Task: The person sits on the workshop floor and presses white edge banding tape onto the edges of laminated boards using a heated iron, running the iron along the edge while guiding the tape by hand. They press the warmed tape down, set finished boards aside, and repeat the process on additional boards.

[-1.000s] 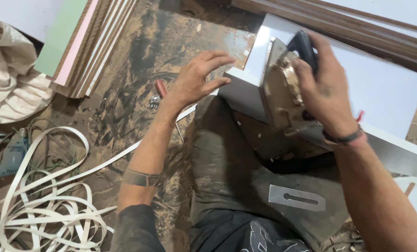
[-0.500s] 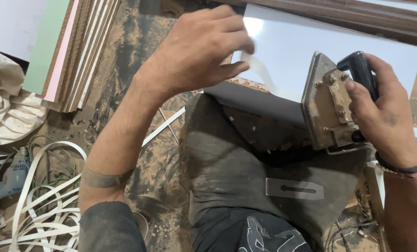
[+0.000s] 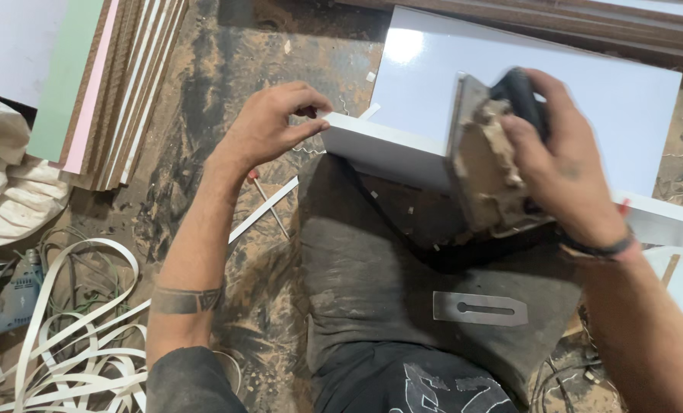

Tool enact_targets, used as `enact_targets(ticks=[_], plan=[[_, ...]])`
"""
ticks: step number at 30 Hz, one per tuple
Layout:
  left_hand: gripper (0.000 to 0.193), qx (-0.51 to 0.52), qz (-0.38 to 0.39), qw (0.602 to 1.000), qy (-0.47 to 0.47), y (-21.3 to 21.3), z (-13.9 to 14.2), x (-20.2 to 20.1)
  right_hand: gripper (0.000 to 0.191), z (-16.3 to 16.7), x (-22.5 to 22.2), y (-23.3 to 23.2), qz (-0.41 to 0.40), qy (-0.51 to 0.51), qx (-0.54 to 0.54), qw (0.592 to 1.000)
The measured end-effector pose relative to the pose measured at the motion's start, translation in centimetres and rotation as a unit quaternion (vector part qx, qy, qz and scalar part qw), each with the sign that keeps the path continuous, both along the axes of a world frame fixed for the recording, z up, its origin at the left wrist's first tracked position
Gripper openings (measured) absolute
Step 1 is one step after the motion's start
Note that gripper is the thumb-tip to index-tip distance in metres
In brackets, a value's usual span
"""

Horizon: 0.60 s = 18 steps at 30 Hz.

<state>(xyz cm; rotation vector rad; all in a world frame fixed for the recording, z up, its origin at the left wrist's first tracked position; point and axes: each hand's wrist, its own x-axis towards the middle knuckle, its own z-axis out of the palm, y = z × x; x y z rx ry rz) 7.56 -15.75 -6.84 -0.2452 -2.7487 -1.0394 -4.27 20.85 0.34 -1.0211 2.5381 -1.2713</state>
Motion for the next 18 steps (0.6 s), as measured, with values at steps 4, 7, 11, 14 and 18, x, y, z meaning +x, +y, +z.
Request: enact_targets(ticks=[4,7,11,14,18], plan=[[0.021,0.004,-0.006,1.000,0.006,0.1,-0.1,0.0,0.048,-0.8,0.7,-5.1,0.010,-0.015,-0.005,1.000],[0.022,0.037,0.016,0.999,-0.015,0.0,-0.6,0.2,0.045,-1.1,1.4,-9.6,0.041,0.055,-0.024,0.997],[0.043,0.317,0.039,0.944,-0.082,-0.8,-2.9,0.9,0.046,-1.5,1.9,-14.4,0.037,0.072,-0.020,0.997],[0.051,0.482,0.039,0.873,-0.070,-1.4,-5.4,1.8,0.045,-1.8,2.1,-16.9,0.039,0.079,-0.027,0.996],[0.047,0.532,0.103,0.840,-0.034,-1.0,-7.6,2.0,0.045,-1.8,2.0,-18.4,0.050,0.102,-0.037,0.993]])
